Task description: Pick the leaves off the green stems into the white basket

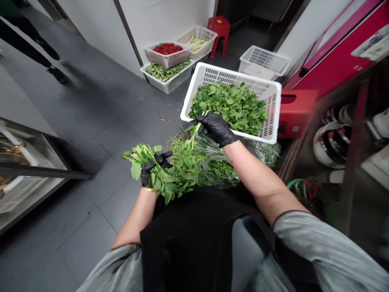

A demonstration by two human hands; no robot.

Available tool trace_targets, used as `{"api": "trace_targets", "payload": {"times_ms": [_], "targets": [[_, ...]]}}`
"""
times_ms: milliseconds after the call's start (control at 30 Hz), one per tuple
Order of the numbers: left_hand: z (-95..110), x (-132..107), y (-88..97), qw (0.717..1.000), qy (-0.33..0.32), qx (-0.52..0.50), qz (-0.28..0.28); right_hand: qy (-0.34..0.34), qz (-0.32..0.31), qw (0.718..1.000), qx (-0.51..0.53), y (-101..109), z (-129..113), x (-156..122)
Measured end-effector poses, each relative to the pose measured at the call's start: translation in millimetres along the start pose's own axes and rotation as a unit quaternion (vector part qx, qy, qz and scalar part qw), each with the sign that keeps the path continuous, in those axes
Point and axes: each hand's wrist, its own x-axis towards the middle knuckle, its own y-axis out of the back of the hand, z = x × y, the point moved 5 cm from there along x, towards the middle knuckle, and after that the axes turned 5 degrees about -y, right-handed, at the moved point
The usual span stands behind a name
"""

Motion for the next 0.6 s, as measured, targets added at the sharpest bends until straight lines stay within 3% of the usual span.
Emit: {"api": "trace_targets", "payload": {"times_ms": [133,200,267,367,500,600], "targets": [[-10,3,-25.2,0.999,0.022,0.047,0.0,-0.021,-0.185,0.978,-0.095,-40,-1,-28],[-17,2,-36.4,0.998,0.0,0.054,0.015,0.009,-0.23,0.96,-0.162,-51,-2,-39],[-28,0,-42.3,0.998,0.021,0.051,0.015,0.055,-0.22,0.953,-0.203,-47,-4,-46],[-36,-2,-38.4,0.998,0.054,0.034,0.023,0.083,-0.207,0.961,-0.162,-27,3,-60],[-28,2,-30.2,0.999,-0.026,0.028,0.039,0.047,-0.258,0.956,-0.133,-18,29,-86],[-27,5,-30.9,0.998,-0.04,0.038,0.024,-0.006,-0.237,0.958,-0.161,-18,40,-91]]}}
